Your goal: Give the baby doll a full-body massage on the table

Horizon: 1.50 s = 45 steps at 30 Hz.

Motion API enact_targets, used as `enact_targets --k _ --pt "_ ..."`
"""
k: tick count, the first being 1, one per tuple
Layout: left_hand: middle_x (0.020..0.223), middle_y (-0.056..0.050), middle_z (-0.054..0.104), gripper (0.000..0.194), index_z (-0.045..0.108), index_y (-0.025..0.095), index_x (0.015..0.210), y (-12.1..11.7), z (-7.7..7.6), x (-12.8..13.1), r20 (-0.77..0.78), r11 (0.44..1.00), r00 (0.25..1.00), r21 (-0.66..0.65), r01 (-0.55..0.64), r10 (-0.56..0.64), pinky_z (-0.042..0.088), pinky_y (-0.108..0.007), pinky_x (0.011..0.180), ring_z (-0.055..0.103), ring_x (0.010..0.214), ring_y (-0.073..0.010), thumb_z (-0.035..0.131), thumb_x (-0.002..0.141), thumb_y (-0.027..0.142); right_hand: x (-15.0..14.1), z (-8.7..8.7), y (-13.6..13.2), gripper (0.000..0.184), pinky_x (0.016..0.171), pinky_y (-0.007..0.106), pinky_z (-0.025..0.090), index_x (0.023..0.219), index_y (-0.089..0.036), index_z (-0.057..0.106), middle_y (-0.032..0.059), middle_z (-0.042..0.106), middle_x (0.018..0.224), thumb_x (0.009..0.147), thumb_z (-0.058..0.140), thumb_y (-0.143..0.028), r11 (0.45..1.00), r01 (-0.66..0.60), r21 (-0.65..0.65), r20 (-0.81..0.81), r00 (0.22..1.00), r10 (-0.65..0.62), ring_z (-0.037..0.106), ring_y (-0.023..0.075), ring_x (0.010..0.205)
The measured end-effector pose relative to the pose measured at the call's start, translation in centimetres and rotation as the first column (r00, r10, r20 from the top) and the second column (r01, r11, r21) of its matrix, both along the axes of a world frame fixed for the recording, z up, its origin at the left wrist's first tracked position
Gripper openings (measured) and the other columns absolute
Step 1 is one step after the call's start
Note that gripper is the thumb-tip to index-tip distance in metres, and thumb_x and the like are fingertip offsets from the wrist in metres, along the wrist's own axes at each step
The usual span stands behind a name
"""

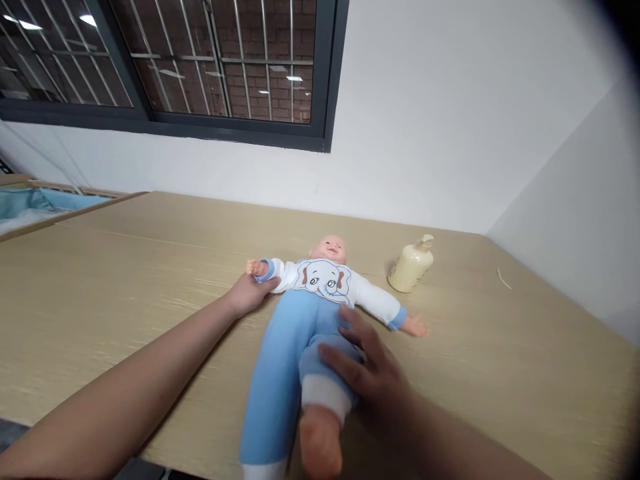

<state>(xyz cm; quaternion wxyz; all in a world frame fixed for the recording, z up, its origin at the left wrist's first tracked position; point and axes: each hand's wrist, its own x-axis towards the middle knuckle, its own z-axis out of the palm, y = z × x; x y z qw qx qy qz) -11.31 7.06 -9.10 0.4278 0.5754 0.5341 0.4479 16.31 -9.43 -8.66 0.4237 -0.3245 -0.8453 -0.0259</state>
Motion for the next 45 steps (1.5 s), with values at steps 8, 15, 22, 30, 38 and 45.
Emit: enact_targets --k 8,15,22,30,38,45 --pt "0.11 -0.01 0.073 0.033 0.066 0.022 0.107 -0.7 1.0 0.8 -0.574 0.954 0.813 0.18 0.241 -0.097 0.051 -0.037 0.08 0.069 0.101 -0.035 0.062 0.086 0.047 1.1 -0.6 2.4 0.055 0.093 0.055 0.054 0.137 -0.031 0.058 0.015 0.039 0.15 0.085 0.058 -0.012 0.989 0.094 -0.115 0.137 0.987 -0.078 0.053 0.0347 0.125" --pt "0.099 -0.013 0.073 0.034 0.058 0.021 0.11 -0.8 1.0 1.2 -0.783 0.954 0.617 0.116 0.276 -0.082 0.045 -0.036 0.068 0.069 0.089 -0.0369 0.06 0.087 0.046 1.2 -1.6 2.9 0.052 0.099 0.052 0.051 0.134 -0.032 0.061 0.0116 0.052 0.138 0.088 0.057 -0.01 0.991 0.052 -0.127 0.124 0.992 -0.036 0.054 0.03 0.126" --pt "0.101 -0.008 0.071 0.034 0.067 0.022 0.097 0.0 0.0 0.3 -0.341 0.988 0.94 0.142 0.064 -0.012 0.048 -0.038 0.085 0.066 0.102 -0.0351 0.072 0.075 0.048 1.3 -0.9 2.6 0.047 0.105 0.051 0.049 0.133 -0.029 0.059 0.011 0.058 0.135 0.087 0.067 -0.019 0.995 -0.026 -0.092 0.016 0.999 0.028 0.055 0.0293 0.128" --pt "0.078 -0.004 0.063 0.044 0.061 0.018 0.093 1.1 -0.7 -0.2 0.04 0.999 0.999 0.021 0.035 -0.036 0.051 -0.033 0.064 0.065 0.072 -0.024 0.076 0.072 0.054 1.1 1.9 -0.7 0.059 0.114 0.055 0.041 0.124 -0.026 0.06 0.0099 0.055 0.144 0.067 0.068 -0.015 0.914 -0.204 -0.352 0.164 0.947 0.274 0.036 0.0346 0.147" --pt "0.09 -0.008 0.069 0.049 0.067 0.016 0.103 1.0 -0.9 -0.5 -0.011 0.998 0.999 0.051 0.034 -0.034 0.054 -0.038 0.08 0.067 0.088 -0.0296 0.078 0.072 0.053 -0.6 1.0 -1.7 0.039 0.119 0.072 0.008 0.112 -0.031 0.067 0.0038 0.054 0.147 0.075 0.066 -0.017 0.927 -0.176 -0.331 0.395 0.866 0.306 0.03 0.0367 0.149" --pt "0.096 -0.008 0.071 0.037 0.069 0.018 0.092 0.3 0.1 -0.2 -0.237 0.99 0.97 0.137 -0.018 0.05 0.052 -0.036 0.089 0.066 0.098 -0.0319 0.075 0.073 0.049 -0.9 0.6 -1.8 0.027 0.117 0.073 0.016 0.109 -0.028 0.065 0.0082 0.053 0.148 0.083 0.063 -0.02 0.953 -0.189 -0.235 0.384 0.883 0.27 0.033 0.0383 0.147"
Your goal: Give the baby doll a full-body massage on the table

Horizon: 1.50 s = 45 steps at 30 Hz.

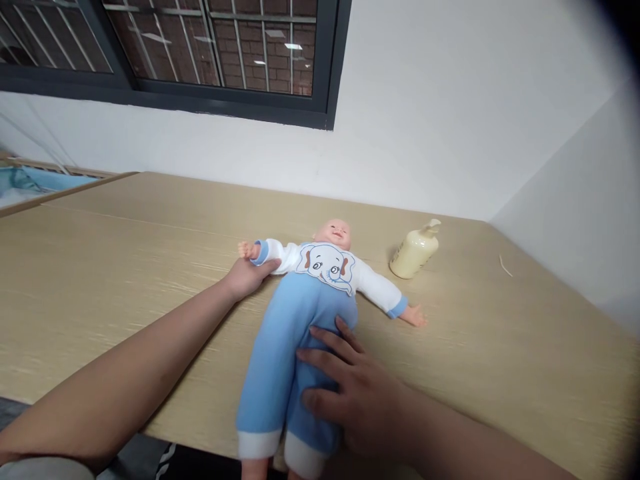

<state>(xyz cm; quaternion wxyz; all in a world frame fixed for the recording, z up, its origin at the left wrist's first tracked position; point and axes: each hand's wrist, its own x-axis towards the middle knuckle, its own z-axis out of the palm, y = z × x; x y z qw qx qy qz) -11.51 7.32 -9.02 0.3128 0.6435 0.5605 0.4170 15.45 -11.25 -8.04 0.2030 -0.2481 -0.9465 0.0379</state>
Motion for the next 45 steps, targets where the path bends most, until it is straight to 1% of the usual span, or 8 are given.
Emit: enact_targets --k 5,9,19,26,33,37,41,45 --pt "0.086 -0.006 0.07 0.029 0.068 0.019 0.086 -0.3 0.2 0.5 -0.126 1.0 0.992 0.025 0.009 -0.006 0.054 -0.036 0.082 0.067 0.087 -0.0289 0.072 0.075 0.046 1.1 1.0 0.5 0.039 0.109 0.053 0.047 0.117 -0.022 0.06 0.0167 0.044 0.153 0.08 0.068 -0.018 0.994 0.109 0.001 -0.254 0.962 -0.105 0.042 0.0358 0.142" --pt "0.085 -0.006 0.071 0.026 0.065 0.02 0.081 -0.8 0.2 0.9 -0.268 0.994 0.962 0.081 0.071 -0.047 0.053 -0.036 0.08 0.068 0.084 -0.0277 0.064 0.082 0.047 1.8 0.4 1.8 0.035 0.093 0.044 0.058 0.121 -0.026 0.061 0.0158 0.042 0.153 0.087 0.067 -0.02 0.955 0.295 -0.021 -0.41 0.869 -0.277 0.058 0.0313 0.127" --pt "0.105 -0.007 0.074 0.038 0.065 0.023 0.108 -2.0 0.9 1.7 -0.477 0.993 0.878 0.078 0.093 -0.045 0.047 -0.035 0.072 0.07 0.096 -0.0345 0.058 0.089 0.055 2.0 -2.7 4.2 0.045 0.094 0.044 0.057 0.13 -0.032 0.063 0.0089 0.056 0.136 0.087 0.066 -0.02 0.923 0.382 -0.042 -0.346 0.861 -0.372 0.06 0.0291 0.12" --pt "0.092 -0.014 0.073 0.043 0.062 0.019 0.111 -2.0 1.3 2.4 -0.717 0.989 0.692 0.019 0.146 -0.089 0.039 -0.035 0.06 0.068 0.078 -0.0366 0.057 0.087 0.055 1.7 -2.4 4.1 0.048 0.094 0.045 0.055 0.13 -0.027 0.062 0.0114 0.057 0.132 0.083 0.064 -0.017 0.944 0.33 0.018 -0.326 0.894 -0.306 0.06 0.0293 0.116" --pt "0.091 -0.013 0.073 0.038 0.06 0.018 0.111 -2.6 1.7 2.9 -0.776 0.981 0.624 0.032 0.192 -0.097 0.04 -0.034 0.06 0.069 0.08 -0.0335 0.057 0.088 0.048 1.2 -1.8 3.8 0.047 0.091 0.046 0.054 0.128 -0.024 0.062 0.0131 0.059 0.128 0.082 0.06 -0.014 0.945 0.321 0.06 -0.316 0.904 -0.287 0.06 0.0299 0.112" --pt "0.097 -0.011 0.074 0.039 0.061 0.019 0.111 -2.6 1.3 2.6 -0.672 0.992 0.737 0.027 0.125 -0.075 0.043 -0.034 0.062 0.07 0.085 -0.0327 0.058 0.088 0.05 1.4 -1.6 3.5 0.048 0.09 0.044 0.055 0.129 -0.027 0.061 0.012 0.059 0.128 0.083 0.062 -0.014 0.95 0.308 0.056 -0.349 0.897 -0.27 0.061 0.0285 0.112" --pt "0.107 -0.008 0.073 0.038 0.067 0.021 0.106 -1.7 0.5 1.5 -0.269 0.999 0.963 0.01 0.037 -0.032 0.049 -0.035 0.077 0.068 0.099 -0.0314 0.064 0.084 0.051 1.8 -0.6 2.7 0.053 0.095 0.042 0.053 0.129 -0.027 0.06 0.0108 0.057 0.133 0.078 0.067 -0.015 0.981 0.192 -0.001 -0.353 0.918 -0.18 0.06 0.0268 0.115" --pt "0.093 -0.008 0.072 0.041 0.068 0.018 0.095 -0.5 -0.2 0.7 0.101 0.991 0.988 -0.086 -0.104 0.113 0.049 -0.034 0.074 0.067 0.092 -0.0304 0.071 0.076 0.054 1.4 0.0 1.7 0.055 0.103 0.044 0.049 0.126 -0.028 0.063 0.0084 0.057 0.137 0.073 0.064 -0.013 0.998 0.062 -0.025 -0.272 0.96 -0.066 0.055 0.0283 0.122"
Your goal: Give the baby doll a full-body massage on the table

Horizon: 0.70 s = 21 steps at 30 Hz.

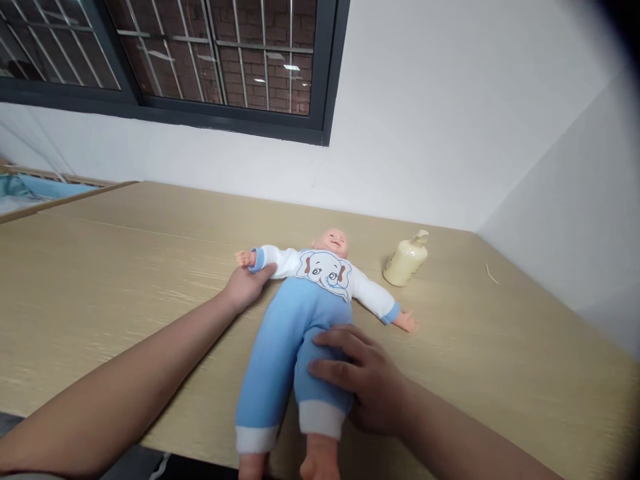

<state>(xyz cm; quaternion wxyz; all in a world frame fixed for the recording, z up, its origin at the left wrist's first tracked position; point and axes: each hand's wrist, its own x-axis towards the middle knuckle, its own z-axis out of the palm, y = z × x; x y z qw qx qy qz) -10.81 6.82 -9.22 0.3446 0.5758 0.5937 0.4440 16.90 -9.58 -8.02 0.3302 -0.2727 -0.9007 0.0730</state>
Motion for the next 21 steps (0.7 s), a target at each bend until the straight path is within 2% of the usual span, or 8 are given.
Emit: enact_targets --k 4,8,10,14,16,18,19,21 --pt "0.073 -0.006 0.068 0.047 0.064 0.016 0.091 0.5 -0.4 0.1 0.147 0.994 0.989 -0.108 0.013 0.003 0.04 -0.029 0.049 0.062 0.059 -0.0208 0.064 0.08 0.061 -1.0 -0.4 -0.6 0.048 0.114 0.052 0.037 0.114 -0.032 0.069 0.0042 0.057 0.139 0.071 0.062 -0.011 0.999 -0.049 -0.023 0.12 0.991 0.051 0.051 0.0286 0.127" --pt "0.081 -0.01 0.071 0.051 0.063 0.015 0.095 -0.1 -0.1 0.5 0.268 0.975 0.962 -0.195 0.111 -0.055 0.043 -0.026 0.047 0.062 0.057 -0.0173 0.065 0.078 0.063 -1.3 0.2 -0.8 0.051 0.119 0.058 0.026 0.121 -0.035 0.066 0.0032 0.054 0.146 0.074 0.063 -0.016 0.995 -0.058 -0.087 0.252 0.964 0.079 0.049 0.0295 0.132" --pt "0.079 -0.01 0.071 0.053 0.064 0.013 0.092 -0.6 0.3 0.6 0.292 0.963 0.953 -0.224 0.152 -0.083 0.045 -0.026 0.049 0.062 0.057 -0.0172 0.066 0.077 0.064 -0.9 0.8 -0.7 0.053 0.119 0.056 0.027 0.124 -0.034 0.065 0.0032 0.054 0.147 0.073 0.067 -0.021 0.985 -0.073 -0.153 0.219 0.97 0.106 0.048 0.0298 0.134" --pt "0.073 -0.01 0.07 0.056 0.068 0.011 0.086 -1.5 1.0 0.6 0.283 0.942 0.951 -0.266 0.205 -0.127 0.04 -0.026 0.045 0.06 0.054 -0.0181 0.068 0.075 0.066 0.4 1.3 0.3 0.046 0.113 0.048 0.041 0.121 -0.029 0.067 0.0072 0.063 0.134 0.076 0.075 -0.036 0.964 -0.089 -0.251 -0.042 0.996 0.081 0.056 0.0283 0.127" --pt "0.076 -0.012 0.071 0.059 0.07 0.011 0.087 -2.0 1.4 0.7 0.25 0.927 0.954 -0.291 0.236 -0.165 0.04 -0.028 0.047 0.061 0.057 -0.0201 0.065 0.077 0.069 1.0 1.0 1.1 0.033 0.103 0.043 0.049 0.114 -0.027 0.068 0.0076 0.07 0.12 0.081 0.072 -0.034 0.968 -0.007 -0.25 -0.163 0.986 -0.035 0.063 0.0258 0.116" --pt "0.077 -0.013 0.072 0.063 0.072 0.011 0.085 -2.5 1.9 0.9 0.195 0.914 0.96 -0.313 0.257 -0.203 0.04 -0.029 0.05 0.062 0.06 -0.0219 0.06 0.079 0.073 1.5 0.5 2.1 0.017 0.087 0.039 0.054 0.103 -0.026 0.068 0.0058 0.073 0.103 0.087 0.066 -0.032 0.939 0.185 -0.29 -0.21 0.945 -0.251 0.067 0.0228 0.097" --pt "0.077 -0.012 0.072 0.065 0.072 0.011 0.082 -2.7 2.1 1.0 0.164 0.912 0.962 -0.319 0.259 -0.216 0.04 -0.03 0.051 0.062 0.061 -0.0224 0.059 0.079 0.075 1.7 0.3 2.6 0.011 0.078 0.036 0.054 0.097 -0.026 0.067 0.0042 0.072 0.094 0.089 0.063 -0.033 0.894 0.289 -0.342 -0.193 0.91 -0.367 0.067 0.0212 0.086" --pt "0.073 -0.011 0.071 0.066 0.071 0.013 0.076 -3.2 2.6 1.2 0.103 0.918 0.969 -0.309 0.247 -0.226 0.04 -0.031 0.053 0.06 0.061 -0.0225 0.057 0.079 0.077 1.9 0.0 3.5 0.016 0.064 0.032 0.048 0.087 -0.025 0.065 0.0007 0.068 0.078 0.093 0.057 -0.037 0.773 0.441 -0.457 -0.092 0.84 -0.534 0.062 0.0187 0.07"
